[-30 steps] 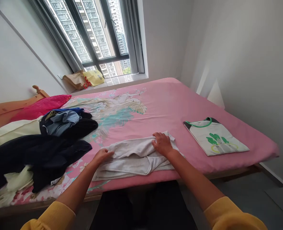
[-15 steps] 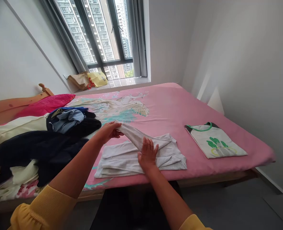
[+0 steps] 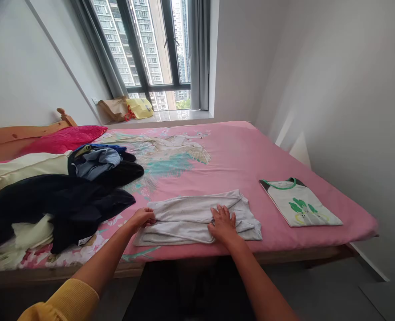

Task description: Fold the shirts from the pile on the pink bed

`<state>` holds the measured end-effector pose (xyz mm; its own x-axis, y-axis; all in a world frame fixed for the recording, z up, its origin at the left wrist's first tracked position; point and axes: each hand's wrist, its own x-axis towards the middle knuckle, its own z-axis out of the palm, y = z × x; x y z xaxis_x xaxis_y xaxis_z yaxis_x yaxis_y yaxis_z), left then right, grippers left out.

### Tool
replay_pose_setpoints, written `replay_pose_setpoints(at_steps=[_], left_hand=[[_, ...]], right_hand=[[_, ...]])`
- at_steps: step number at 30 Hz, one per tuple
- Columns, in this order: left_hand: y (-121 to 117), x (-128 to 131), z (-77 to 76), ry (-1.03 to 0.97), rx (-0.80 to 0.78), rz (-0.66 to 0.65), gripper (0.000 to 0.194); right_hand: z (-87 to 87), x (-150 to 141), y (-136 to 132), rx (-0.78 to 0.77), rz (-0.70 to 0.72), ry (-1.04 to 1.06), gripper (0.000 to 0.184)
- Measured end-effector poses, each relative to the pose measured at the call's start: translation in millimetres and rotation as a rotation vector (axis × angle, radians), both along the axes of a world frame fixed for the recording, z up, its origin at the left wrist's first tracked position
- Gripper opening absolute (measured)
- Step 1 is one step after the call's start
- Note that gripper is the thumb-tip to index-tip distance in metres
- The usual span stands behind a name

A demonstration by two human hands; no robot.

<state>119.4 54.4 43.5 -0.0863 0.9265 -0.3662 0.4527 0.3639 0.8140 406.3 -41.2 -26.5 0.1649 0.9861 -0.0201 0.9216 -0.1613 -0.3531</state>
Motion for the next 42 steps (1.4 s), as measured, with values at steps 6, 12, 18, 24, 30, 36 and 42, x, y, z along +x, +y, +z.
replay_pose_setpoints(at_steps=[6,12,18,24,30,36,42], left_hand=[[8,-9,-31.0,0.071,-0.041,-0.051,0.022],[18,-18,-45.9,0.195,0.031,-0.093,0.018],[22,-16,-46.5,0.396,0.184,-0.101,0.022],[-31,-7,-48.1,0.483,0.709,-0.392,0.021],[-77,-10,-63.2,0.567,0.975,-0.740,0.023],[-78,-1,-71.3,0.664,0.933,-0.729,0.038],[-83,-5,-84.0,0.684,0.941,-0.663,0.036]], right_hand=[[19.0,2,18,0.154,0.042,0.070,0.044],[2.9,5,38,0.060,0.037,0.005,0.042],[-5.6,19,49,0.043,0.091,0.150,0.041],[-1.6,50,18,0.282,0.034,0.470,0.027],[-2.0,56,-20,0.218,0.190,0.290,0.023],[8.1,44,-21,0.127,0.413,0.186,0.052],[3.5,43,-40,0.325,0.481,0.174,0.046]])
